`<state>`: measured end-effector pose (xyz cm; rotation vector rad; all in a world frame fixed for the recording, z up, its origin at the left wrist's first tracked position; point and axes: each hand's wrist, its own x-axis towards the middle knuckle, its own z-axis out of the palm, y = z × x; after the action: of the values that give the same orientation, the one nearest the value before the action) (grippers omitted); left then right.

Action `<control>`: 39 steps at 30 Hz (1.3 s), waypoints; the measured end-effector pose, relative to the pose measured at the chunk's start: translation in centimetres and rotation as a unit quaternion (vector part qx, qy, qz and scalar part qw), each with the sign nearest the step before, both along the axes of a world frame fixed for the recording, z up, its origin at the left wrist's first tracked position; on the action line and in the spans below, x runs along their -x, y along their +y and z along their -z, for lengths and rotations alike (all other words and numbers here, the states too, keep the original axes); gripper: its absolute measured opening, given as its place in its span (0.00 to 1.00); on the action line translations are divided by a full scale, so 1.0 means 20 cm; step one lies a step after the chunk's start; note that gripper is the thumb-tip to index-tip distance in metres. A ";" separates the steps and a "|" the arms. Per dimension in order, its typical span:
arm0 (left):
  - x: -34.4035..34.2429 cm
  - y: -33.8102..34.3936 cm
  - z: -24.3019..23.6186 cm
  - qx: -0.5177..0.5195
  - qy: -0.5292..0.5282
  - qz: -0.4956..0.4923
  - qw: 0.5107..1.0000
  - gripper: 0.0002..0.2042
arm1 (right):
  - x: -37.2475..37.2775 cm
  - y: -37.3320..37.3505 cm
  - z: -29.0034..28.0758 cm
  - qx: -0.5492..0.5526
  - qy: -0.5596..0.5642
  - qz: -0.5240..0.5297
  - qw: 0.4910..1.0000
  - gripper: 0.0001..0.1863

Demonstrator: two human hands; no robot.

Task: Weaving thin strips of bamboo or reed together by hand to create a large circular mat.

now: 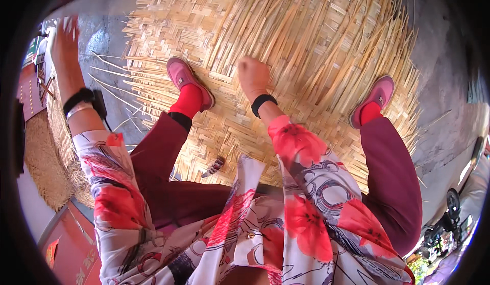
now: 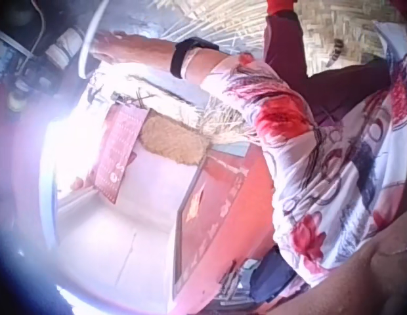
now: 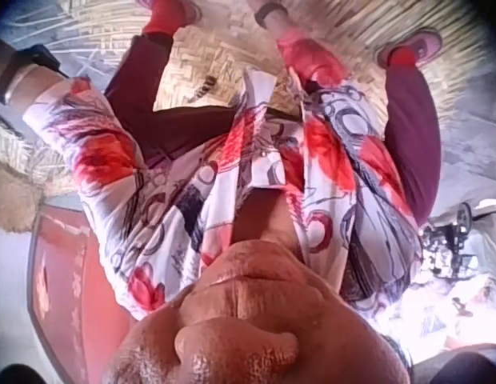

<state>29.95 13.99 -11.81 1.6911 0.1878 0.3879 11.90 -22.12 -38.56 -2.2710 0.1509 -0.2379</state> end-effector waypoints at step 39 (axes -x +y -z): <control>0.30 -1.02 1.29 -0.346 0.274 0.332 0.834 0.19 | 0.01 0.07 -0.16 -0.211 0.161 -0.034 0.964 0.08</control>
<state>24.05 -6.47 -37.69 2.4131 -0.1581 -0.6497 11.65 -20.65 -35.30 -1.8697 0.2649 0.1894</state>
